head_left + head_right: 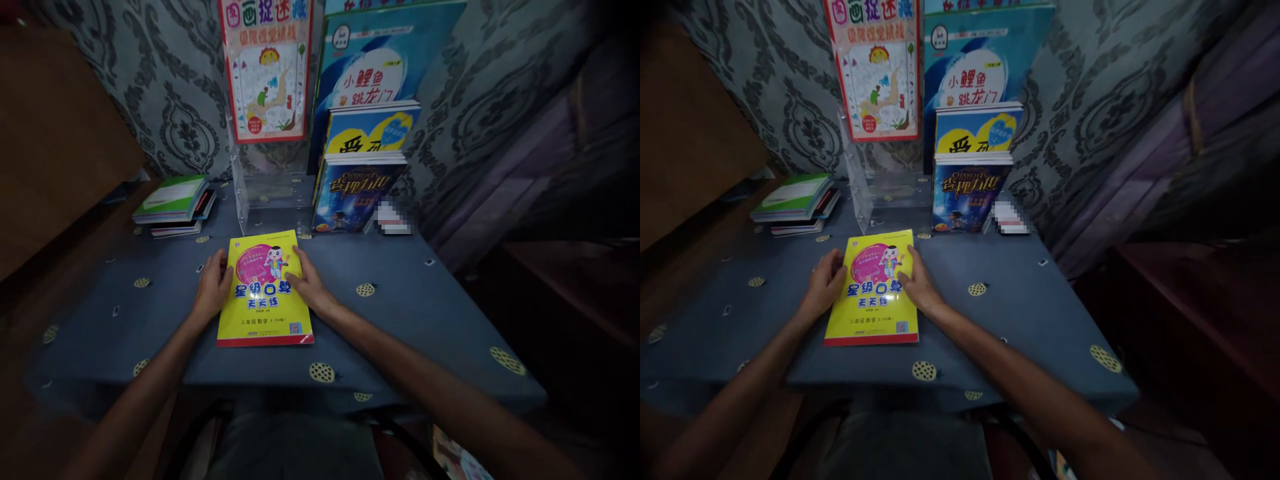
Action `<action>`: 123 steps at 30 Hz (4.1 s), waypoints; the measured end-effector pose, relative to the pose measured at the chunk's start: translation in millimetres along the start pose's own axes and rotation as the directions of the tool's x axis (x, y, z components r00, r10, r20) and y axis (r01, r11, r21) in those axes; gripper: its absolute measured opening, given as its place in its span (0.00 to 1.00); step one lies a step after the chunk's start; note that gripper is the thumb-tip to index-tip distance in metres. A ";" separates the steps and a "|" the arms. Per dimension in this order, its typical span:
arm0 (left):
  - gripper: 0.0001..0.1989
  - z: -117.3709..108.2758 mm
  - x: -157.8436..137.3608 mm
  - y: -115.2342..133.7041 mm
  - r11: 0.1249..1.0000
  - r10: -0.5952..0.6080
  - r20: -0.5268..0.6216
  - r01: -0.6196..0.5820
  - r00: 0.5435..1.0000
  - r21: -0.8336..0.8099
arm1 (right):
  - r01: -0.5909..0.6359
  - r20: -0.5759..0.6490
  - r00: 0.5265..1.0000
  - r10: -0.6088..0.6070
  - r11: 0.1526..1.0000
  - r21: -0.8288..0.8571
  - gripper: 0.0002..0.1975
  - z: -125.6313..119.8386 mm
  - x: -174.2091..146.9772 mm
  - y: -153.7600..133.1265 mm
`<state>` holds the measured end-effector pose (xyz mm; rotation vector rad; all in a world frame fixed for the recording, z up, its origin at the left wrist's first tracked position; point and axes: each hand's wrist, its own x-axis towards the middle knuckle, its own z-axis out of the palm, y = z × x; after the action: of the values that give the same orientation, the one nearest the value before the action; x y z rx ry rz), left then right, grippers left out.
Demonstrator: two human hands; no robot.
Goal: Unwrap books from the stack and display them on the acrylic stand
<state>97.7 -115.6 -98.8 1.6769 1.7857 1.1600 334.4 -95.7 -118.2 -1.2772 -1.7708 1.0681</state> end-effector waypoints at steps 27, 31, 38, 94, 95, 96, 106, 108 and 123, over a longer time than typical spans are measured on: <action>0.25 10.2 -9.9 -9.9 0.771 0.171 0.268 -0.298 0.948 0.563 | 0.148 0.134 0.988 -0.076 0.711 -0.688 0.36 -17.7 48.5 -2.2; 0.25 6.9 -4.9 -7.1 0.870 0.155 0.226 -0.241 0.962 0.430 | 0.141 0.114 0.990 -0.086 0.703 -0.697 0.35 -12.6 44.6 -0.5; 0.23 -2.5 18.4 1.2 0.873 -0.233 0.117 0.261 0.965 -0.412 | 0.130 0.125 0.990 -0.061 0.710 -0.692 0.34 -14.6 42.7 -7.0; 0.09 -22.8 -43.6 -5.9 0.837 0.509 0.565 -0.528 0.649 -0.147 | 0.370 0.374 0.910 -0.178 0.757 -0.539 0.27 2.9 15.9 -24.2; 0.09 -22.9 -43.4 -5.0 0.847 0.497 0.568 -0.510 0.656 -0.151 | 0.332 0.331 0.930 -0.157 0.745 -0.579 0.27 -5.8 19.3 -17.0; 0.09 -23.1 -43.3 -4.3 0.855 0.488 0.568 -0.495 0.663 -0.158 | 0.300 0.293 0.945 -0.144 0.738 -0.605 0.28 -14.2 20.7 -10.3; 0.16 -27.6 -40.8 0.2 0.890 0.449 0.556 -0.405 0.700 -0.208 | 0.459 0.362 0.876 -0.318 0.778 -0.429 0.28 -55.3 -63.8 8.8; 0.16 -30.8 -36.5 7.1 0.896 0.442 0.547 -0.380 0.711 -0.230 | 0.469 0.424 0.846 -0.324 0.830 -0.303 0.28 -74.2 -76.3 9.7; 0.17 -16.2 11.5 84.3 0.865 0.397 0.180 -0.302 0.900 -0.400 | 0.499 0.059 0.861 -0.504 0.819 -0.282 0.18 -101.3 -42.0 -0.1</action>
<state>133.5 -116.0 -20.0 1.8650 1.0517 1.2591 435.1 -113.7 -78.6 -0.8819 -2.1442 0.5055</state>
